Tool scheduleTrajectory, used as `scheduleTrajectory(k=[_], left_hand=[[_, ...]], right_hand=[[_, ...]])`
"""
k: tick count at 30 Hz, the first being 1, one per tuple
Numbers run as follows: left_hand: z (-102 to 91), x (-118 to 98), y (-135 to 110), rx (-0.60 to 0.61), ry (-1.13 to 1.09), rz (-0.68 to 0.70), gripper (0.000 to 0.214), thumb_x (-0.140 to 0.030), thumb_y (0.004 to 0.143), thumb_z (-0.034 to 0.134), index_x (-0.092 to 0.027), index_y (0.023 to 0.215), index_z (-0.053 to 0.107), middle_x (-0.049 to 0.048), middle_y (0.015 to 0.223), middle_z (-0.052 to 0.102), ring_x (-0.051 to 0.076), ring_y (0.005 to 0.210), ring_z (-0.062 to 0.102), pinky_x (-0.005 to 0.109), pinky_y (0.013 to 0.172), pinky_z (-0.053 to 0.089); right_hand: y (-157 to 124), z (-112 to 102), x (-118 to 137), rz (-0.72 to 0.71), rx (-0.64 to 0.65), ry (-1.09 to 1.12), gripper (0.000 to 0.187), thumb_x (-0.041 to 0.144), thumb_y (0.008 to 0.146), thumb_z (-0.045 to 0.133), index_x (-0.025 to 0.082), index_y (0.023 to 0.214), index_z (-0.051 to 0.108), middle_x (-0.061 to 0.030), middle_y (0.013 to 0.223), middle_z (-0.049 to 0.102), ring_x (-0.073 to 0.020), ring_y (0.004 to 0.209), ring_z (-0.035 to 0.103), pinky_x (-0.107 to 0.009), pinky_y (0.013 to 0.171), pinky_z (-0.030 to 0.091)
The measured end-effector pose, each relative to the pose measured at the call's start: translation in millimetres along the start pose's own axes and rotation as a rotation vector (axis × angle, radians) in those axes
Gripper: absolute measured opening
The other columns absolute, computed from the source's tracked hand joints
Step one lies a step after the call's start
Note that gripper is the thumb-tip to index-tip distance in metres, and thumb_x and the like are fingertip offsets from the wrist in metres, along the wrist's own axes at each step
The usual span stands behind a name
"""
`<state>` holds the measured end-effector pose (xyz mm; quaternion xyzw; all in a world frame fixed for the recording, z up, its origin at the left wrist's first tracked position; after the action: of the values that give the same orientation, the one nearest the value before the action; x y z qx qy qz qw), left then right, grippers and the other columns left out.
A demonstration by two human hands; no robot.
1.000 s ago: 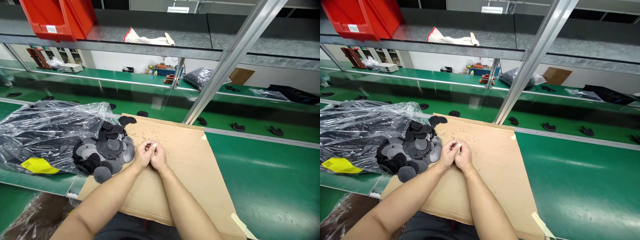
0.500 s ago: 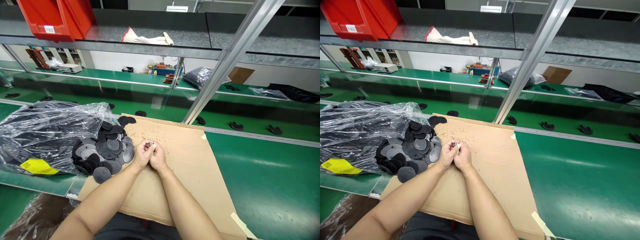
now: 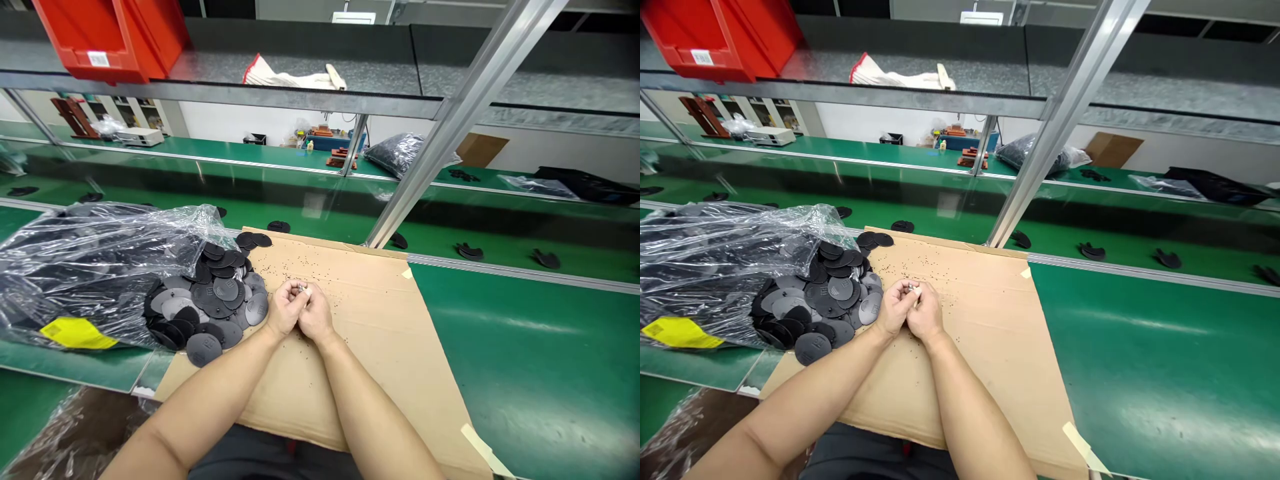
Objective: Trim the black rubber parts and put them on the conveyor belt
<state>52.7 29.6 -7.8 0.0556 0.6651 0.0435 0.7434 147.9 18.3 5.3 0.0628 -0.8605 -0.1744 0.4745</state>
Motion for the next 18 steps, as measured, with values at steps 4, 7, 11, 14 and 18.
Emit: scheduleTrajectory(k=[4,7,11,14,18], left_hand=[[0.1,0.7,-0.2,0.002,-0.007,-0.002,0.024,-0.033,0.077,0.066,-0.015,0.092,0.065,0.0052,0.086,0.066,0.013,0.073,0.059,0.026,0.072,0.049],[0.3,1.2,-0.7,0.0,-0.014,-0.002,0.024,-0.033,0.077,0.066,-0.015,0.092,0.065,0.0047,0.085,0.065,0.013,0.072,0.058,0.025,0.072,0.049],[0.4,1.3,-0.5,-0.001,-0.021,-0.001,0.024,-0.034,0.076,0.066,-0.016,0.091,0.065,0.004,0.083,0.065,0.013,0.072,0.059,0.025,0.071,0.048],[0.1,1.3,-0.2,-0.007,-0.013,0.004,0.025,-0.035,0.076,0.066,-0.015,0.091,0.065,0.0037,0.082,0.065,0.013,0.071,0.059,0.024,0.071,0.048],[0.2,1.1,-0.3,-0.003,-0.02,0.006,0.025,-0.035,0.077,0.066,-0.015,0.091,0.065,0.0036,0.081,0.064,0.012,0.071,0.058,0.025,0.07,0.048]], right_hand=[[-0.6,0.3,-0.5,0.009,0.004,-0.007,0.017,0.028,0.078,0.056,0.019,0.091,0.062,-0.0069,0.089,0.064,-0.0222,0.086,0.059,-0.035,0.076,0.048],[-1.0,0.4,-0.2,0.006,0.002,-0.008,0.017,0.027,0.077,0.055,0.019,0.091,0.062,-0.0066,0.089,0.064,-0.0218,0.086,0.058,-0.035,0.076,0.048],[-0.9,0.1,1.0,0.016,0.001,-0.001,0.017,0.025,0.077,0.054,0.019,0.091,0.062,-0.0065,0.089,0.064,-0.0218,0.086,0.059,-0.035,0.077,0.048],[-0.7,-0.2,2.0,0.022,0.007,0.007,0.017,0.024,0.077,0.054,0.019,0.09,0.062,-0.0068,0.089,0.064,-0.0221,0.087,0.059,-0.036,0.077,0.048],[-0.6,-0.6,2.3,0.017,0.0,0.005,0.016,0.023,0.077,0.053,0.019,0.089,0.062,-0.0064,0.088,0.064,-0.0217,0.086,0.058,-0.036,0.077,0.048]])
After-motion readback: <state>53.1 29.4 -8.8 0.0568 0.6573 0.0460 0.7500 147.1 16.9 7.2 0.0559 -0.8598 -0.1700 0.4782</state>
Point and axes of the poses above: each hand's wrist, its own y-axis towards the middle knuckle, its own z-axis out of the palm, x = y × z, the point moved 3 cm from there along y, towards the middle knuckle
